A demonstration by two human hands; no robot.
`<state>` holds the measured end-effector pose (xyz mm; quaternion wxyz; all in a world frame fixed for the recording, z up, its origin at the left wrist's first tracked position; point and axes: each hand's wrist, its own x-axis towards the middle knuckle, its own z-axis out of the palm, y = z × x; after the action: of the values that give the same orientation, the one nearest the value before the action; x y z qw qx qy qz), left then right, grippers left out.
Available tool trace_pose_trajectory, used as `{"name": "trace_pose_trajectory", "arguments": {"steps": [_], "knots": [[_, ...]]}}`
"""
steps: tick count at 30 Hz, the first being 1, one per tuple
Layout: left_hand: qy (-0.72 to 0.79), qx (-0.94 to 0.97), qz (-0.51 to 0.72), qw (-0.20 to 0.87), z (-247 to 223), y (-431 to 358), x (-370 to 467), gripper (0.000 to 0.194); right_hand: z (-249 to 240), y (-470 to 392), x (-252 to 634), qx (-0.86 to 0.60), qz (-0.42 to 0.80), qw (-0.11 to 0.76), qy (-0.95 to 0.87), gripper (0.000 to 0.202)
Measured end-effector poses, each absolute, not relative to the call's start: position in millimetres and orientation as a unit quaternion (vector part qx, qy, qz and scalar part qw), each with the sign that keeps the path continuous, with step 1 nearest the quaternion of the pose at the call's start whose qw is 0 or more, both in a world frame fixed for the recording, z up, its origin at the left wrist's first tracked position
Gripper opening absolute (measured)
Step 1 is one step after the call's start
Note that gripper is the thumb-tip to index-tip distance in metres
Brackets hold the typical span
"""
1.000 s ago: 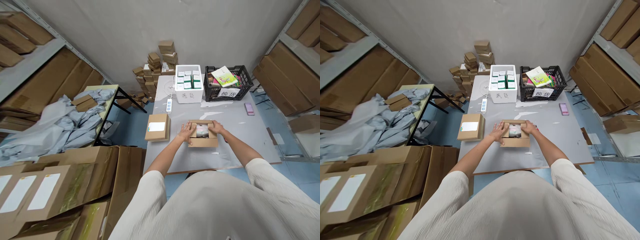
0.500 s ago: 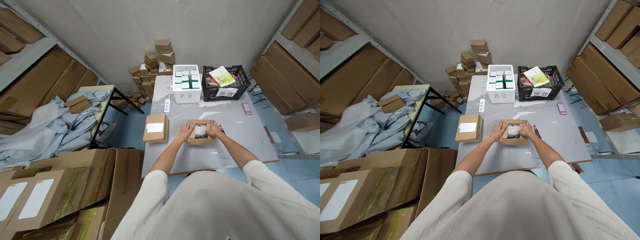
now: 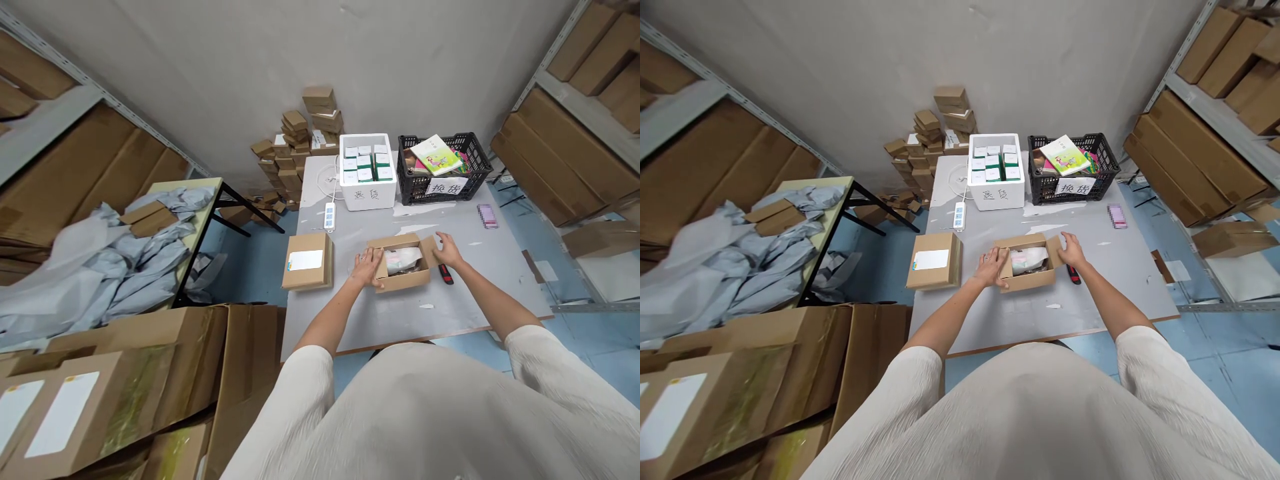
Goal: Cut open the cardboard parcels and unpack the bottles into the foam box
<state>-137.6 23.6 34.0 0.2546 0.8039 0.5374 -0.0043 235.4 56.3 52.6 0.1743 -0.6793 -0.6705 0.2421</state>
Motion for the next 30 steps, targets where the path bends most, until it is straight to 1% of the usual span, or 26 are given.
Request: {"name": "trace_pose_trajectory", "arguments": {"steps": [2, 4, 6, 8, 10, 12, 18, 20, 22, 26, 28, 30], "knots": [[0.535, 0.806, -0.006, 0.252, 34, 23, -138, 0.152, 53, 53, 240, -0.691, 0.193, 0.136, -0.683, 0.077], [0.534, 0.806, 0.001, 0.256, 35, 23, -138, 0.153, 54, 52, 237, -0.683, 0.172, 0.096, -0.704, 0.073], [0.534, 0.804, 0.01, 0.262, 35, 24, -138, 0.154, 53, 54, 229, -0.654, 0.185, 0.062, -0.731, 0.077], [0.53, 0.805, 0.013, 0.266, 37, 25, -136, 0.153, 51, 60, 218, -0.62, 0.208, 0.029, -0.756, 0.086], [0.522, 0.811, 0.016, 0.264, 39, 26, -132, 0.147, 49, 66, 208, -0.605, 0.23, 0.002, -0.762, 0.093], [0.516, 0.815, 0.01, 0.263, 42, 28, -127, 0.138, 46, 71, 201, -0.608, 0.253, -0.014, -0.752, 0.094], [0.526, 0.804, -0.035, 0.275, 47, 34, -115, 0.11, 44, 77, 191, -0.619, 0.277, -0.031, -0.734, 0.086], [0.526, 0.804, -0.041, 0.274, 49, 34, -115, 0.106, 45, 78, 189, -0.623, 0.276, -0.039, -0.731, 0.084], [0.521, 0.812, -0.056, 0.258, 53, 33, -117, 0.108, 46, 78, 188, -0.626, 0.271, -0.049, -0.73, 0.084], [0.504, 0.838, -0.096, 0.185, 68, 26, -130, 0.125, 49, 78, 188, -0.626, 0.268, -0.059, -0.73, 0.082], [0.507, 0.846, -0.093, 0.139, 76, 19, -140, 0.13, 50, 79, 188, -0.626, 0.269, -0.063, -0.729, 0.079], [0.517, 0.846, -0.076, 0.106, 82, 11, -149, 0.131, 52, 79, 188, -0.626, 0.268, -0.066, -0.729, 0.079]]}}
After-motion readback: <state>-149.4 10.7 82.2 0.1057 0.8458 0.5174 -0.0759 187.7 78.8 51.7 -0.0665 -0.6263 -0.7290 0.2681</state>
